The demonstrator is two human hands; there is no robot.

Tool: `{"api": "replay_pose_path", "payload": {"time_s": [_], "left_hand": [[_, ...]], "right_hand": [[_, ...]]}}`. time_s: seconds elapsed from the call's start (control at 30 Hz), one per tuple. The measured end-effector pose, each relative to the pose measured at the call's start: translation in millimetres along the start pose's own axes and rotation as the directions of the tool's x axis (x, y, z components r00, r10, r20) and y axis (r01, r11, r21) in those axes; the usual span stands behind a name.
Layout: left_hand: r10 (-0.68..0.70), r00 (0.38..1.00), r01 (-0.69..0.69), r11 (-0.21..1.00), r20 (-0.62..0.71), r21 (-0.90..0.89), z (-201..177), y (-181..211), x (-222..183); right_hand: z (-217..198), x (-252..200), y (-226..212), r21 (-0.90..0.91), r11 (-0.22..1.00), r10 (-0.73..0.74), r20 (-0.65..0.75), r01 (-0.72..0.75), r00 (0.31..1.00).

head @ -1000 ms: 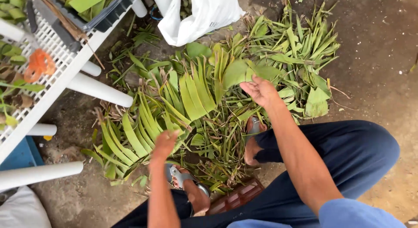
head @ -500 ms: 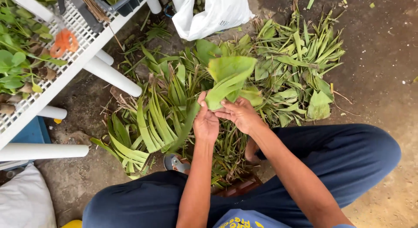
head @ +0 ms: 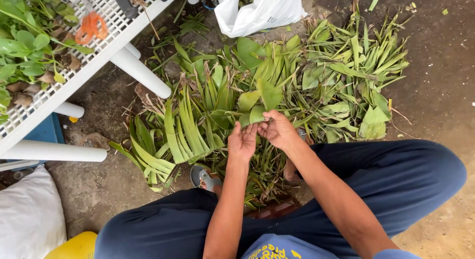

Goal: The person is preparing green leaves by tearing them into smaller uniform sections and folding them into a stack.

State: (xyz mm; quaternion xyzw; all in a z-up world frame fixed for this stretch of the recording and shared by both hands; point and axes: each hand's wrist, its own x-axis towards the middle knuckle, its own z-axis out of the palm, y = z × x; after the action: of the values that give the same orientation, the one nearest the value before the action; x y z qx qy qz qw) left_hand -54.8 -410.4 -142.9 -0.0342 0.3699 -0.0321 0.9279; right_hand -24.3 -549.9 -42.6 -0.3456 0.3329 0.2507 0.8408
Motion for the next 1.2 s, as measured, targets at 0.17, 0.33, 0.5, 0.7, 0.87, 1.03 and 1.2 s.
{"api": "replay_pose_path", "payload": {"time_s": [0.17, 0.33, 0.5, 0.7, 0.87, 1.03, 1.2], "left_hand": [[-0.222, 0.973, 0.231, 0.928, -0.061, 0.293, 45, -18, -66], [-0.414, 0.909, 0.363, 0.728, -0.05, 0.581, 60, -31, -90], [-0.53, 0.846, 0.348, 0.633, 0.06, 0.691, 89, -35, -104], [-0.384, 0.908, 0.256, 0.823, 0.166, 0.507, 59, -34, -61], [-0.2, 0.963, 0.124, 0.925, 0.18, 0.36, 78, -18, -77], [-0.105, 0.935, -0.001, 0.954, 0.337, 0.3, 82, -18, -83], [-0.062, 0.868, -0.174, 0.891, 0.493, 0.418, 78, -20, -83]], "right_hand": [[25, -42, -29, -0.093, 0.994, -0.065, -0.033, 0.062, 0.997], [16, -35, -68, -0.109, 0.983, -0.15, -0.027, 0.147, 0.988], [10, -43, -77, -0.083, 0.983, -0.153, 0.13, 0.164, 0.98], [52, -103, -61, -0.283, 0.946, -0.053, 0.346, 0.158, 0.937], [8, -46, -38, -0.31, 0.904, -0.212, 0.268, 0.293, 0.94], [15, -46, -27, -0.209, 0.946, -0.221, 0.144, 0.248, 0.965], [25, -52, -23, -0.356, 0.891, -0.195, 0.26, 0.281, 0.946]]}}
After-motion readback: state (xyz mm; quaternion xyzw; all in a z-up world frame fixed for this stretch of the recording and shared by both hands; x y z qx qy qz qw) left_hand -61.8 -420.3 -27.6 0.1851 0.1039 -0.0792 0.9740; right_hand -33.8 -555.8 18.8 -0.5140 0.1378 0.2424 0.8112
